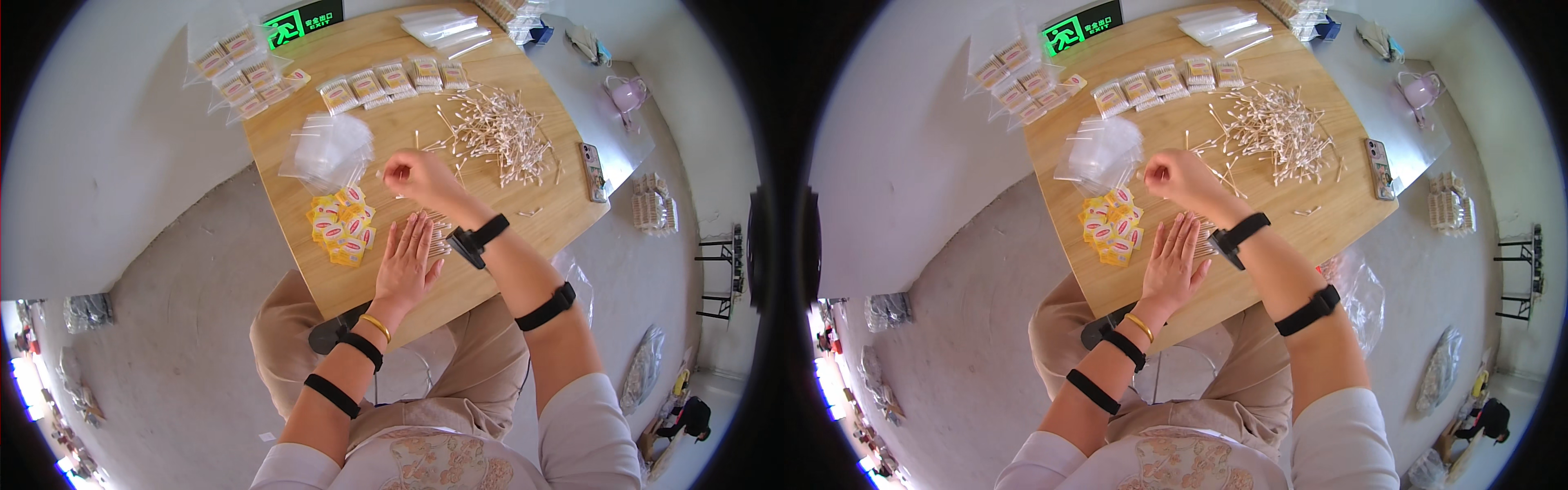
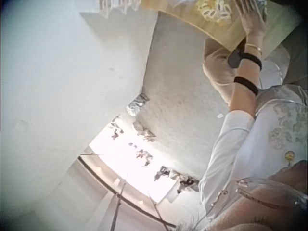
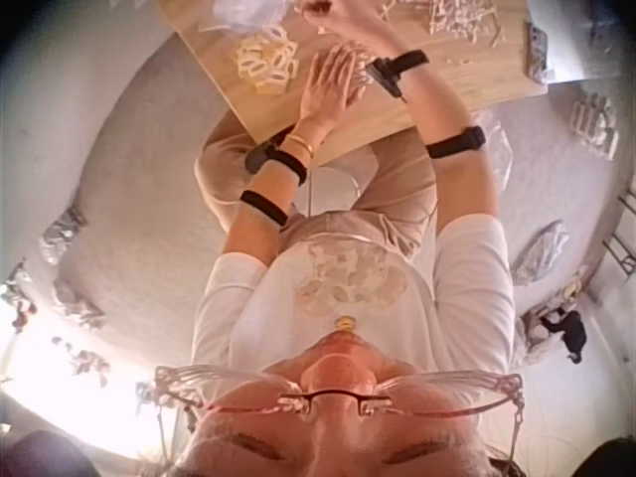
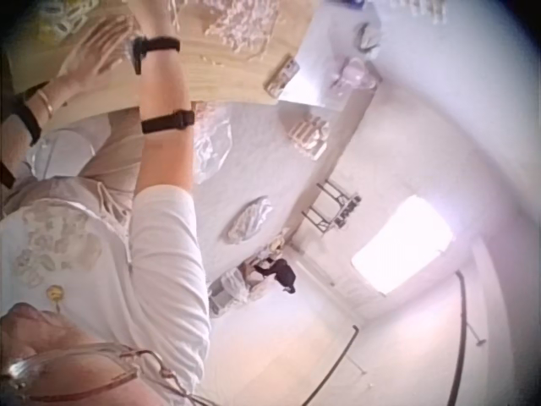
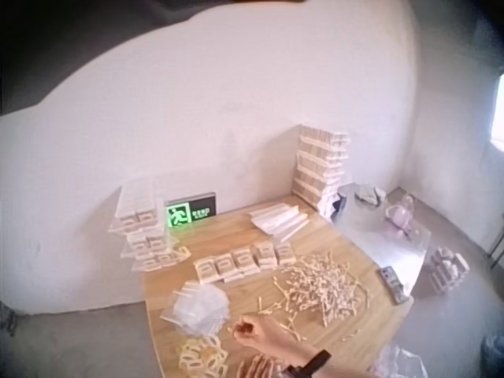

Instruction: Arranging and packing cotton swabs into small plastic bags.

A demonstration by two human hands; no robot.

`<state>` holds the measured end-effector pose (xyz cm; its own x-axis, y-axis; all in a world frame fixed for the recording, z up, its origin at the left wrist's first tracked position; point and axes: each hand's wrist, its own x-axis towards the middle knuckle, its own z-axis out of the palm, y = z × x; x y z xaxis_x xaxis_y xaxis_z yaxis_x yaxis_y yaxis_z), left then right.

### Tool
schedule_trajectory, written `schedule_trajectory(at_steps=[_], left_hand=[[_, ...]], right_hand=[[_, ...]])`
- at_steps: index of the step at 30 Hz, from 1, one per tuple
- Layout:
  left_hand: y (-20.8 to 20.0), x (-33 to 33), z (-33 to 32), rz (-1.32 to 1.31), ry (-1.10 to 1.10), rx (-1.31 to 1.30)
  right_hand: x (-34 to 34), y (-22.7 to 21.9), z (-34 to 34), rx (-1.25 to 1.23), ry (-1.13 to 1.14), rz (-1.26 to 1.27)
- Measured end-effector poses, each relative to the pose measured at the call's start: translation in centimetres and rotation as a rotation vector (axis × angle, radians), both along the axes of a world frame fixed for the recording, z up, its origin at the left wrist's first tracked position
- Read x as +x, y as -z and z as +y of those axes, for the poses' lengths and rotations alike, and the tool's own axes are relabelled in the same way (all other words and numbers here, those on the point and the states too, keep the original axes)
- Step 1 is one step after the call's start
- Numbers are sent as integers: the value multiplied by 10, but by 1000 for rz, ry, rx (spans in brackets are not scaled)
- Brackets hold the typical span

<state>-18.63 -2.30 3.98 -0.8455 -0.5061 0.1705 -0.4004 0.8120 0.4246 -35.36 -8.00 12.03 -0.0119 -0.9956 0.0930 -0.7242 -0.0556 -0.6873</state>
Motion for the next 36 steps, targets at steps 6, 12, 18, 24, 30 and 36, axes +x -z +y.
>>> schedule_trajectory(at_steps=[6, 12, 18, 24, 30, 36], left_hand=[[-2, -8, 3, 32, 2, 27], [-1, -5, 1, 40, -15, 37], [-2, -7, 2, 58, -9, 28], [-3, -7, 3, 28, -20, 18], [0, -4, 1, 40, -34, 3], [3, -9, 3, 66, -34, 3]], right_hand=[[-36, 9, 60, 45, 404, -990], [-48, 8, 128, -4, 469, -1119], [-93, 45, 190, 202, 799, -679], [-127, 63, 232, 344, 1195, -258], [-102, 52, 231, -71, 623, 251], [-121, 57, 241, 107, 694, -79]])
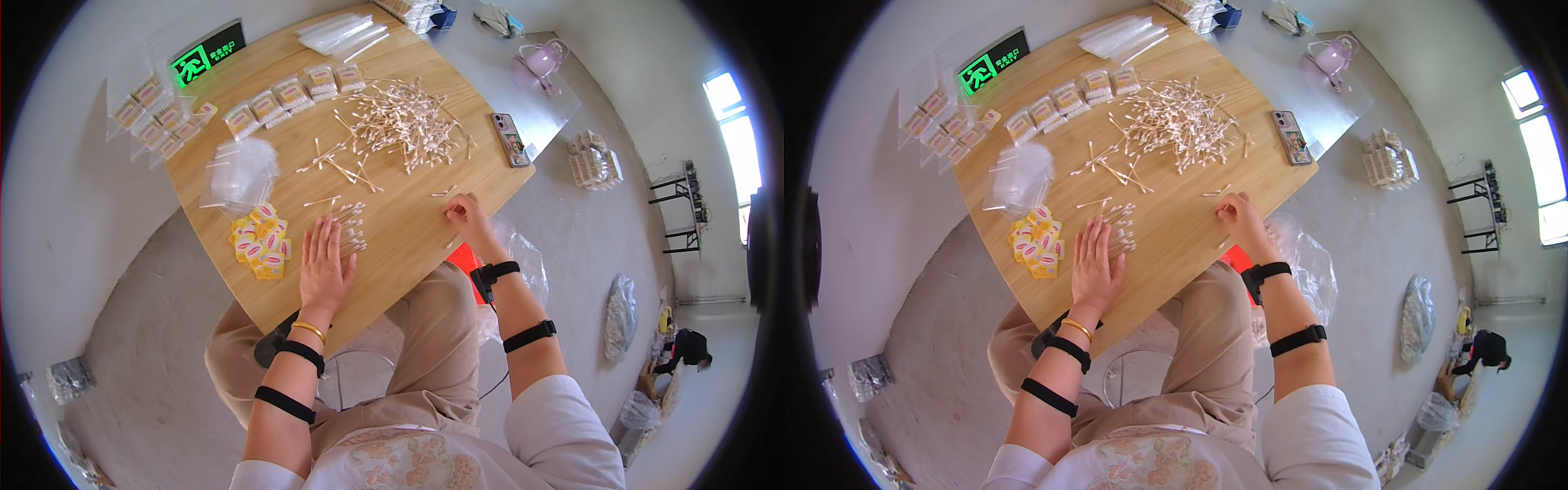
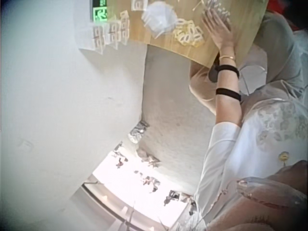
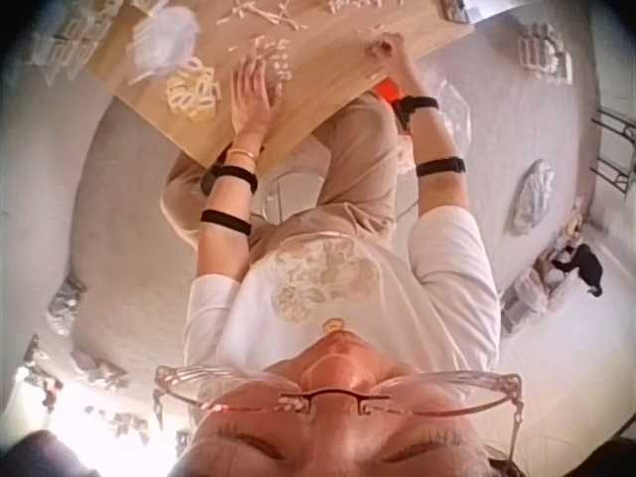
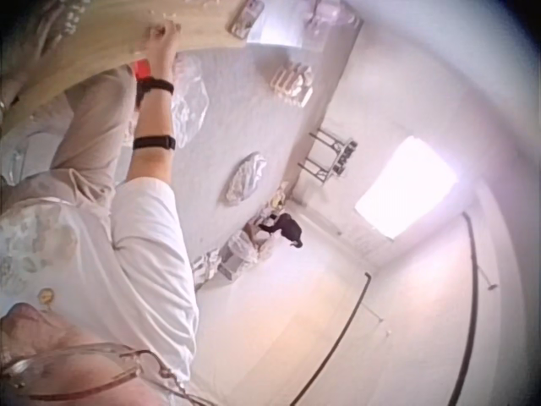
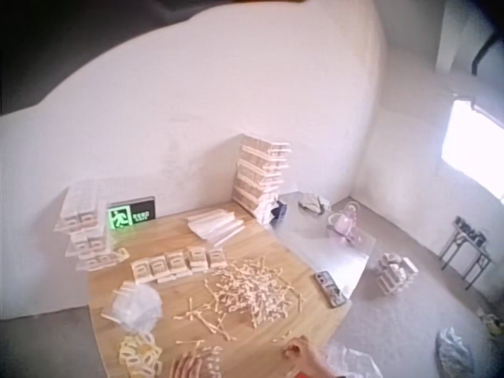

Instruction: Arranging and packing cotton swabs into small plastic bags.

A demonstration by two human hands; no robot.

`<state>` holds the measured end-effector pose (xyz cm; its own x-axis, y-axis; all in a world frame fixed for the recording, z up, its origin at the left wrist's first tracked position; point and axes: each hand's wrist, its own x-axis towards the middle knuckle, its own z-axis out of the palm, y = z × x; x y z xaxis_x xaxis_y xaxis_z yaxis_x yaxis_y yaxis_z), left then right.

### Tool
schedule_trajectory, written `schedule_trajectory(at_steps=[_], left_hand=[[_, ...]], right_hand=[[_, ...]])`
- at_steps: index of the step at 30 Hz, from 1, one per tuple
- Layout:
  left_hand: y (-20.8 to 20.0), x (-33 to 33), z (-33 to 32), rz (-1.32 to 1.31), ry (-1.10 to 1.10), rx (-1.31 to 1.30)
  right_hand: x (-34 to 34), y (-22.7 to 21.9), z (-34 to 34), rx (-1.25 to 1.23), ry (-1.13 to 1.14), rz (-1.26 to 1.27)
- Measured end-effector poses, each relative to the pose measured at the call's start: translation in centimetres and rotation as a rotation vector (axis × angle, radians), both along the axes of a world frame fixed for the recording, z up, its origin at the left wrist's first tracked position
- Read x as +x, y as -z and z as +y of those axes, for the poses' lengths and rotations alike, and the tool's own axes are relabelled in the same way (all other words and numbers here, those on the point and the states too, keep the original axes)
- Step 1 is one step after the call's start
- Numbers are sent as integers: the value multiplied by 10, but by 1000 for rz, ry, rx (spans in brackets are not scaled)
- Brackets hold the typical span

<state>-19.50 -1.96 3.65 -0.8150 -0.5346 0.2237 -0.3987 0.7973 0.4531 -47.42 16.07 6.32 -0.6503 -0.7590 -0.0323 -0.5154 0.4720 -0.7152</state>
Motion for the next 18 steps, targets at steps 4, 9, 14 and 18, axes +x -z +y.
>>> schedule_trajectory(at_steps=[4, 9, 14, 18], left_hand=[[-3, 4, -2, -10, 4, 0], [1, 6, -3, 7, 7, -25], [3, 1, 0, 24, 16, -28], [2, 0, 0, 17, 21, -30]], right_hand=[[-14, -9, 34, 2, 86, 108], [-3, 5, 77, 159, 416, -308], [6, 14, 66, -152, 535, -639], [0, -1, 70, 56, 482, -412]])
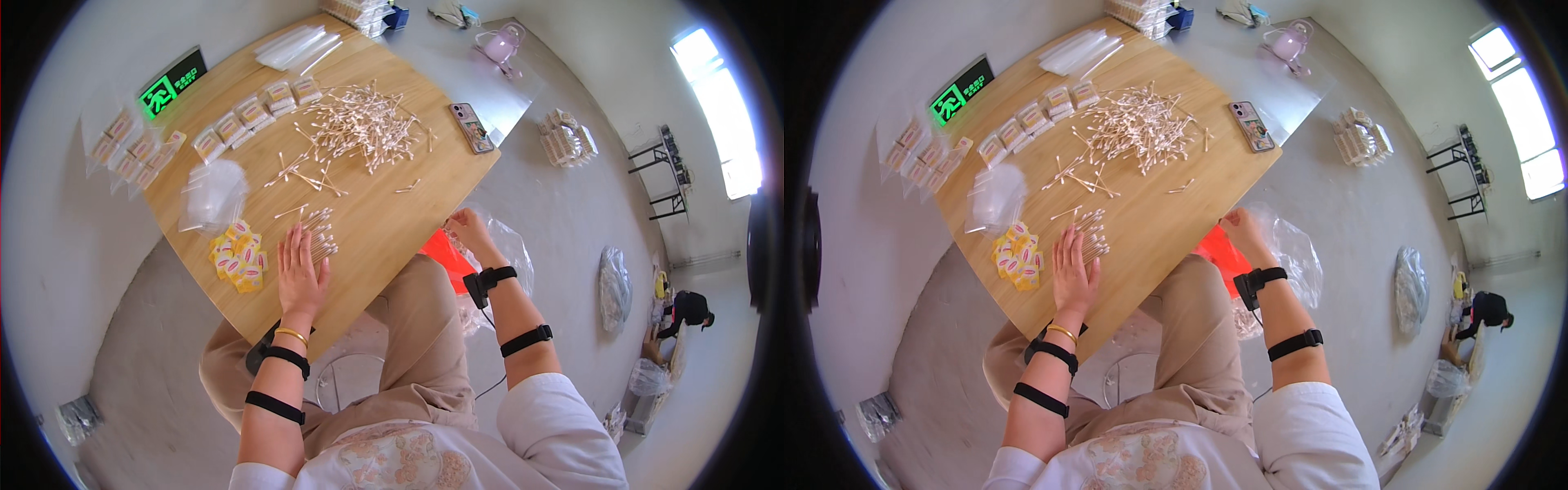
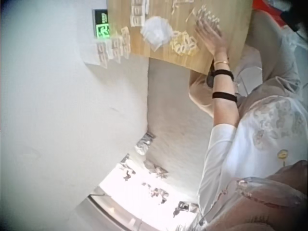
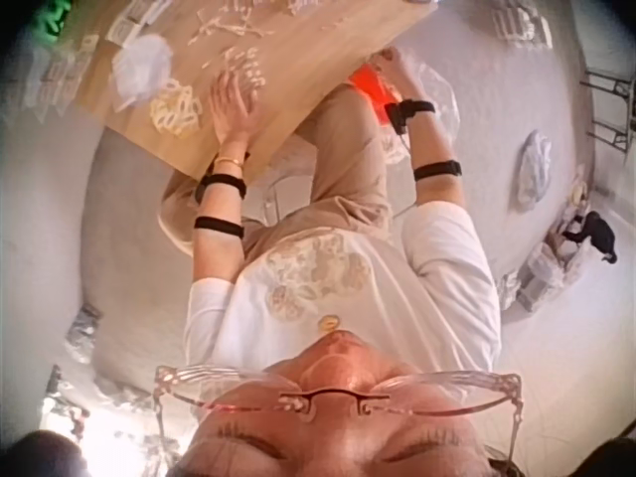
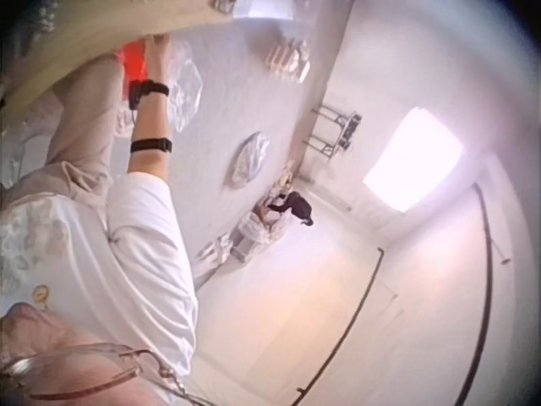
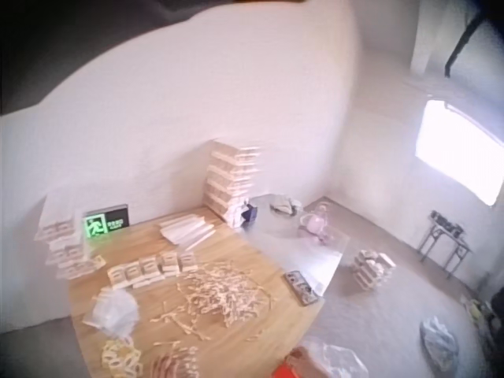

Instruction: Arranging and packing cotton swabs into small plastic bags.

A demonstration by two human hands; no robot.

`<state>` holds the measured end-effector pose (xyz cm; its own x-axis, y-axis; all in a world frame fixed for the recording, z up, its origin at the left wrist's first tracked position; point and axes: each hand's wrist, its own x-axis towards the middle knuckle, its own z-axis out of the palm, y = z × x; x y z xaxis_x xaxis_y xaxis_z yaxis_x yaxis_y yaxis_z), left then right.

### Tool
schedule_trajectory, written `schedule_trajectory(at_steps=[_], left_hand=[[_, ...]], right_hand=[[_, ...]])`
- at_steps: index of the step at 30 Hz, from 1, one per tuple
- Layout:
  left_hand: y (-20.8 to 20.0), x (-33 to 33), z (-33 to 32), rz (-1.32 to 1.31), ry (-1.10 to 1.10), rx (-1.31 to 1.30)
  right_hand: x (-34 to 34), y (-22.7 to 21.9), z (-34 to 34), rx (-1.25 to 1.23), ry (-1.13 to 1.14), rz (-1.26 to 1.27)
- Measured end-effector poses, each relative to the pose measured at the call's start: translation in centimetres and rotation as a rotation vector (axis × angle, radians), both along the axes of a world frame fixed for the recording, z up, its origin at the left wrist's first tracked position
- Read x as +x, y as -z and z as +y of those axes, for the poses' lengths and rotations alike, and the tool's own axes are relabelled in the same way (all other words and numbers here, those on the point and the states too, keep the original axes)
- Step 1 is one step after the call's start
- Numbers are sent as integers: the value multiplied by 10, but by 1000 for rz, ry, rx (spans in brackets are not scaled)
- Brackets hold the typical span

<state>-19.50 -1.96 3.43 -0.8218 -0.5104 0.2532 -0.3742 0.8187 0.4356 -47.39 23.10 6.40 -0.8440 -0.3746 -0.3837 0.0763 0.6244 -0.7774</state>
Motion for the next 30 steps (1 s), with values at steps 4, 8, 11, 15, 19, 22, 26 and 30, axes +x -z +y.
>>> schedule_trajectory(at_steps=[4, 8, 11, 15, 19, 22, 26, 30], left_hand=[[2, 3, -3, 31, 9, -23], [4, 3, -4, 50, -11, -54], [3, 2, -3, 13, -23, -52], [3, -1, -1, -6, -38, -69], [3, 2, -3, 29, -19, -42], [0, 1, -1, 52, -9, 2], [-9, 8, -4, 107, -13, 101], [0, 12, -14, 247, -81, 179]], right_hand=[[-2, -11, 12, 63, -73, 142], [1, -14, 1, 44, -215, 313], [1, -14, -39, 57, -460, 630], [-8, -11, -93, 140, -579, 953], [-20, -5, -120, 309, -693, 933], [-28, 4, -100, 371, -749, 884], [-2, -13, -46, 411, -768, 728], [18, -6, 21, 339, -587, 461]])
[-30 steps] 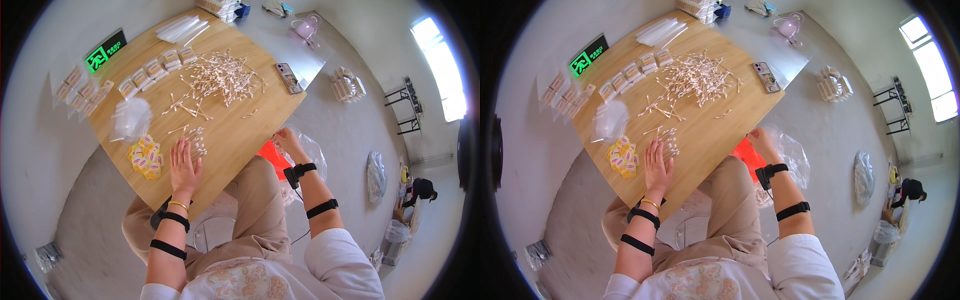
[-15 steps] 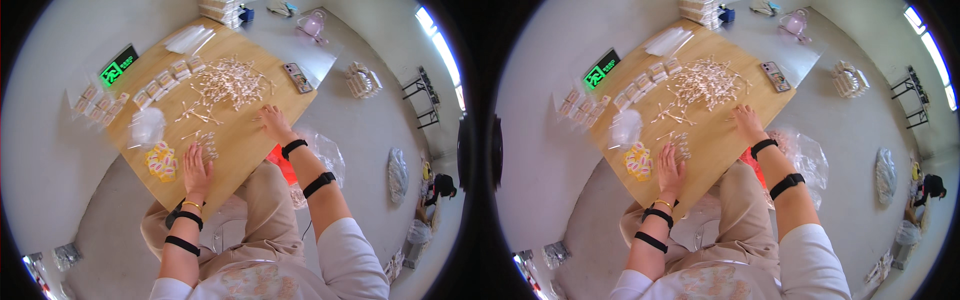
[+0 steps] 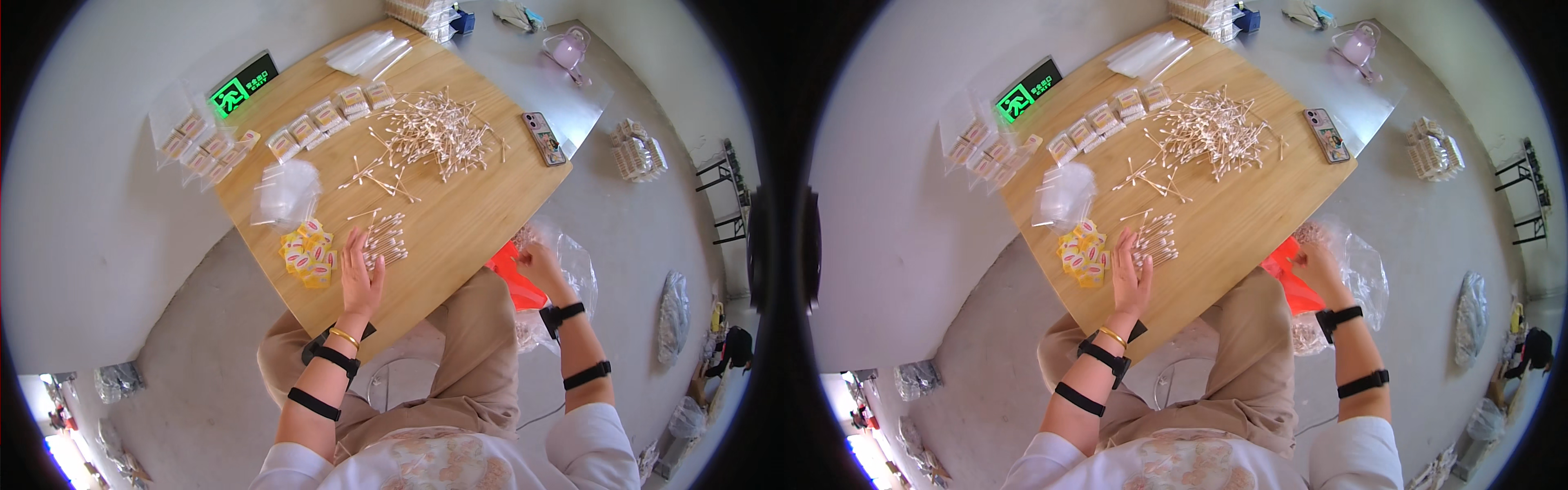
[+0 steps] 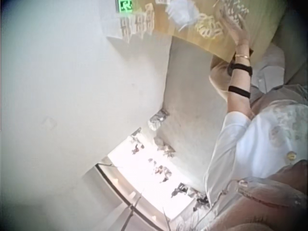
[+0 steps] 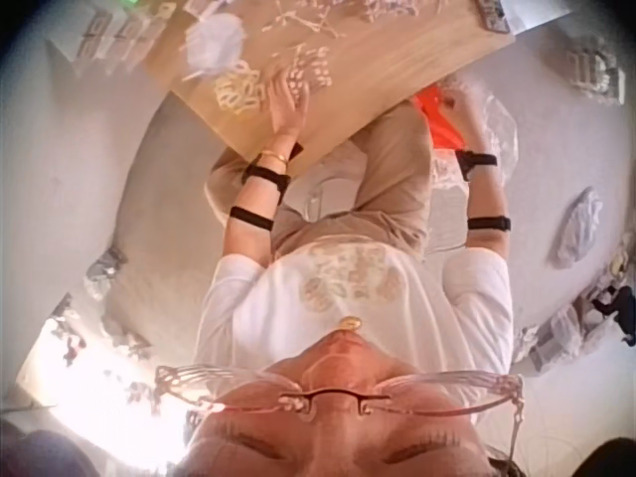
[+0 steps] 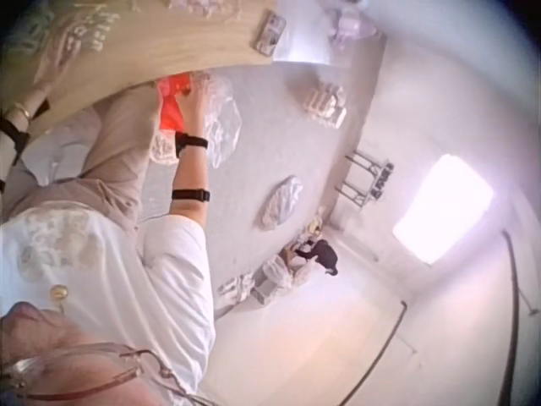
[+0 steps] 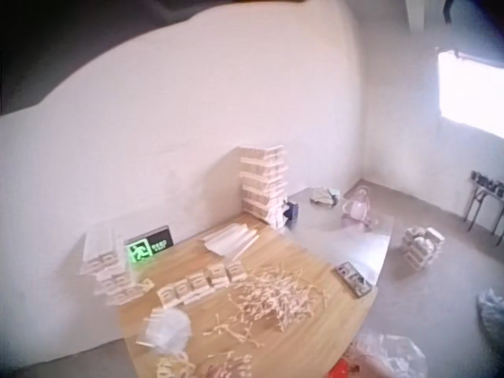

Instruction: Arranging and packing cotton swabs into small plastic bags.

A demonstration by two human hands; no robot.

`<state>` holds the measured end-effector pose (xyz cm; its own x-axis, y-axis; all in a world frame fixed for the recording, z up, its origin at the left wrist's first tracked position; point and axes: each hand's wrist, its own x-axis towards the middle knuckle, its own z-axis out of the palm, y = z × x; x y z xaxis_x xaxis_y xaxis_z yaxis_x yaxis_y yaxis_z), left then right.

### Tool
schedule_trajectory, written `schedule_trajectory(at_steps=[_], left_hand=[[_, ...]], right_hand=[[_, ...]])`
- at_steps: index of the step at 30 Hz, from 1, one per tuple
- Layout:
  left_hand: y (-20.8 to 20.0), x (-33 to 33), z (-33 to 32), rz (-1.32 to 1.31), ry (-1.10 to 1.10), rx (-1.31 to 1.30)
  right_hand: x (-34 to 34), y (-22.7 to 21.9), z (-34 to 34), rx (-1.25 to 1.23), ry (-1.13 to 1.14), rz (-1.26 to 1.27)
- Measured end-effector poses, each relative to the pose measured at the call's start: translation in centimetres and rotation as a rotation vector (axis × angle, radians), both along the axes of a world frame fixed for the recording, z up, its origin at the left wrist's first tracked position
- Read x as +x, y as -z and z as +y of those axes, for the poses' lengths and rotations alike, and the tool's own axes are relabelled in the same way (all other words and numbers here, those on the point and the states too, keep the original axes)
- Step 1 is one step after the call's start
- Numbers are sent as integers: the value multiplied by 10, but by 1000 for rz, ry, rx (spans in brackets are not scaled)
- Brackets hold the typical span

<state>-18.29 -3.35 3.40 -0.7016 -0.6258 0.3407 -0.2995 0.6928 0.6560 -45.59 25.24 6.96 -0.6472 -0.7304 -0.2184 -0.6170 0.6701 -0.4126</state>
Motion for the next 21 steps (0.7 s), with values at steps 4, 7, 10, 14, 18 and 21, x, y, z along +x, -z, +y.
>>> schedule_trajectory(at_steps=[4, 7, 10, 14, 18, 21], left_hand=[[-6, -16, -13, 3, -138, 68], [-11, -25, -29, -172, -193, 7], [-15, -30, -44, -293, -161, 24], [-19, -38, -56, -368, -103, 56], [-20, -42, -67, -377, -42, 58], [-20, -44, -76, -413, -8, 15]], right_hand=[[15, 26, 51, -155, 209, -8], [26, 32, 57, -171, 263, -5], [35, 36, 56, -137, 296, -76], [44, 44, 63, -156, 291, -82], [50, 47, 76, -209, 305, -108], [57, 53, 80, -157, 335, -157]])
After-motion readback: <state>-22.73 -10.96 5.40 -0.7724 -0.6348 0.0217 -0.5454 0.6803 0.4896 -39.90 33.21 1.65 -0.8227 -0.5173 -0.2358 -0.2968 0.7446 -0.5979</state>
